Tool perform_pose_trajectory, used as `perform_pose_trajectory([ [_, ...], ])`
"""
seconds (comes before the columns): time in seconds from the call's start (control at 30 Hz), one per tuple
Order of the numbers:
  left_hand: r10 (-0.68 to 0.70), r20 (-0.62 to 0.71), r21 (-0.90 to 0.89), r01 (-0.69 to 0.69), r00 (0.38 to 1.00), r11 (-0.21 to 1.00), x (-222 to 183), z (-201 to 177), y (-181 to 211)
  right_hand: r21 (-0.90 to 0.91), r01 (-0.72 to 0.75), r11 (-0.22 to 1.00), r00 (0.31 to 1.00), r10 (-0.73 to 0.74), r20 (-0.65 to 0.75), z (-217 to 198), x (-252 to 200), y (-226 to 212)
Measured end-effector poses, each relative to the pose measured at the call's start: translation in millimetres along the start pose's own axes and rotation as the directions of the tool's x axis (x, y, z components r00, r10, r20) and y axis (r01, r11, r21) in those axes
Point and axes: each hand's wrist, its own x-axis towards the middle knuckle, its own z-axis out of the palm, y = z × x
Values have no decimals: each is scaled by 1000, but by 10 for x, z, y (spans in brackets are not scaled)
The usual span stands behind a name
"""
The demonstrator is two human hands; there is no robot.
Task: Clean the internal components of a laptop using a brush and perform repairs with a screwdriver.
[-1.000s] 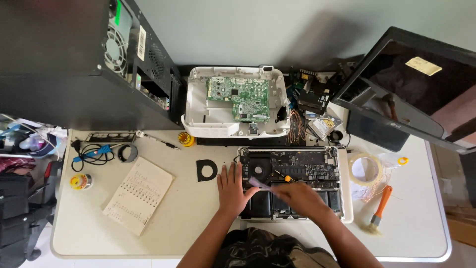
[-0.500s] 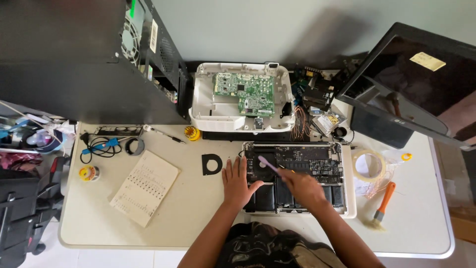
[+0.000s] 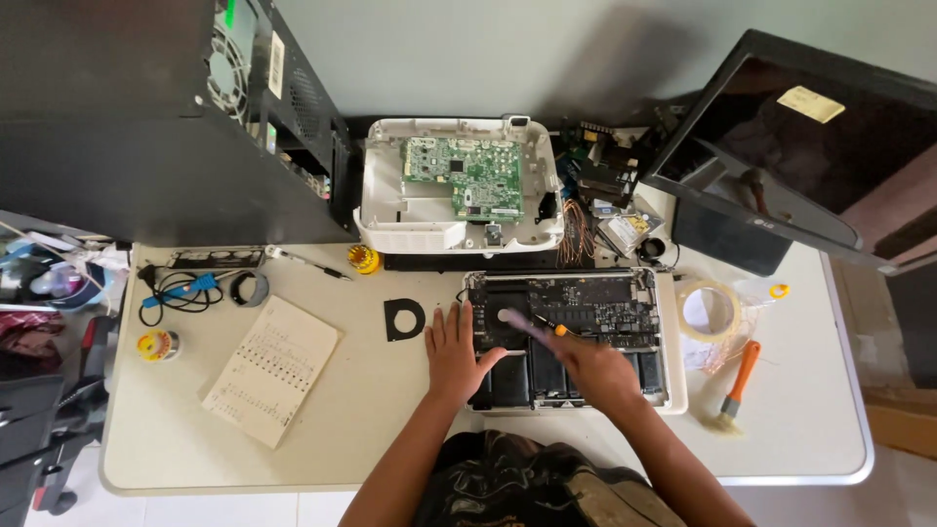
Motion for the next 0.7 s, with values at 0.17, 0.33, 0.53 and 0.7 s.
perform_pose_trajectory([
  [0.17,2,5,1,-2,1000,1000,-5,-3,-10,-28,-16,999,992,19,127,-234,-51,-131],
  [0.33,-4,49,-17,5,999,1000,3,-70,0,-123,10,992,986,10,169,-318,-122,-214],
  [0.53,-14,46,24,13,999,1000,-10,-49,25,-7,51,999,998,-51,-30,-51,147,49],
  [0.7,0,5,-4,0,1000,1000,-6,-24,13,-103,138,985,990,-137,19,74,93,-149],
])
